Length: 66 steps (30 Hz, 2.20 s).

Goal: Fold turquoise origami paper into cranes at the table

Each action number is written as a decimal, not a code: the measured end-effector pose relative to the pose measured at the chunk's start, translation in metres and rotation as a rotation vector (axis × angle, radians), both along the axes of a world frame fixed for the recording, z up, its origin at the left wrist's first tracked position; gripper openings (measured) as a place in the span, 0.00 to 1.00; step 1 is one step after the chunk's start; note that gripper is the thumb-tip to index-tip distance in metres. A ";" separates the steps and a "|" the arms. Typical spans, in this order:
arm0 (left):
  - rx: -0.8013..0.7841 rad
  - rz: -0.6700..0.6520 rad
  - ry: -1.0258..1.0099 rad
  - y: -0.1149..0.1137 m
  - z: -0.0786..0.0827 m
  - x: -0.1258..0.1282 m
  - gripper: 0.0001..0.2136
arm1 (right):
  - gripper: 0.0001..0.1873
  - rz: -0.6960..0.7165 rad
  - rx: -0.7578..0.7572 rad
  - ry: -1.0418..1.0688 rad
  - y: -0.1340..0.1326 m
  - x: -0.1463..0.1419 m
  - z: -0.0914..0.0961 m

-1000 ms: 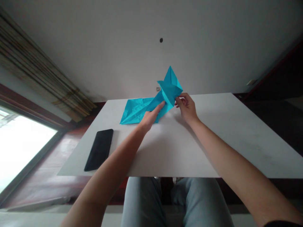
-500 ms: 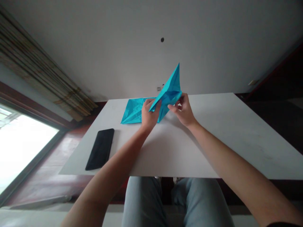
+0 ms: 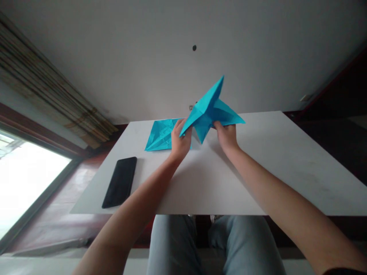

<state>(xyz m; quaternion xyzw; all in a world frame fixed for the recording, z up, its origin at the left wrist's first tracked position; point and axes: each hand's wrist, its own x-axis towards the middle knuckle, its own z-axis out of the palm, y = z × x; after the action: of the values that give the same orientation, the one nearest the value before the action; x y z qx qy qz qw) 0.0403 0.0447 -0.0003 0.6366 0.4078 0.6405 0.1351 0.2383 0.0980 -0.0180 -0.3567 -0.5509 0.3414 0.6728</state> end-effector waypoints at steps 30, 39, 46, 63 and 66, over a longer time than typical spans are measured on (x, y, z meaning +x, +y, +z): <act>-0.410 0.205 0.078 0.013 0.028 -0.048 0.29 | 0.39 -0.154 -0.087 -0.358 0.011 0.034 0.008; -0.424 0.191 0.047 0.012 0.034 -0.058 0.31 | 0.44 -0.107 -0.167 -0.279 0.007 0.035 0.013; -0.423 0.331 -0.087 0.020 0.042 -0.109 0.34 | 0.41 0.037 -0.175 -0.190 0.009 0.026 0.000; -0.797 0.306 0.883 0.014 0.004 -0.075 0.42 | 0.38 0.052 -0.170 -0.304 0.011 0.029 -0.016; -0.929 0.273 0.935 0.019 0.002 -0.075 0.59 | 0.40 0.068 -0.172 -0.316 0.009 0.027 -0.014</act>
<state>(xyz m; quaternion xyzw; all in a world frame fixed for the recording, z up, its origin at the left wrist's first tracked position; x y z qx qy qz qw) -0.0346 0.0639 0.0013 0.6654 0.7335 0.0667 0.1219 0.2654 0.1067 -0.0318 -0.4434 -0.6302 0.3494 0.5330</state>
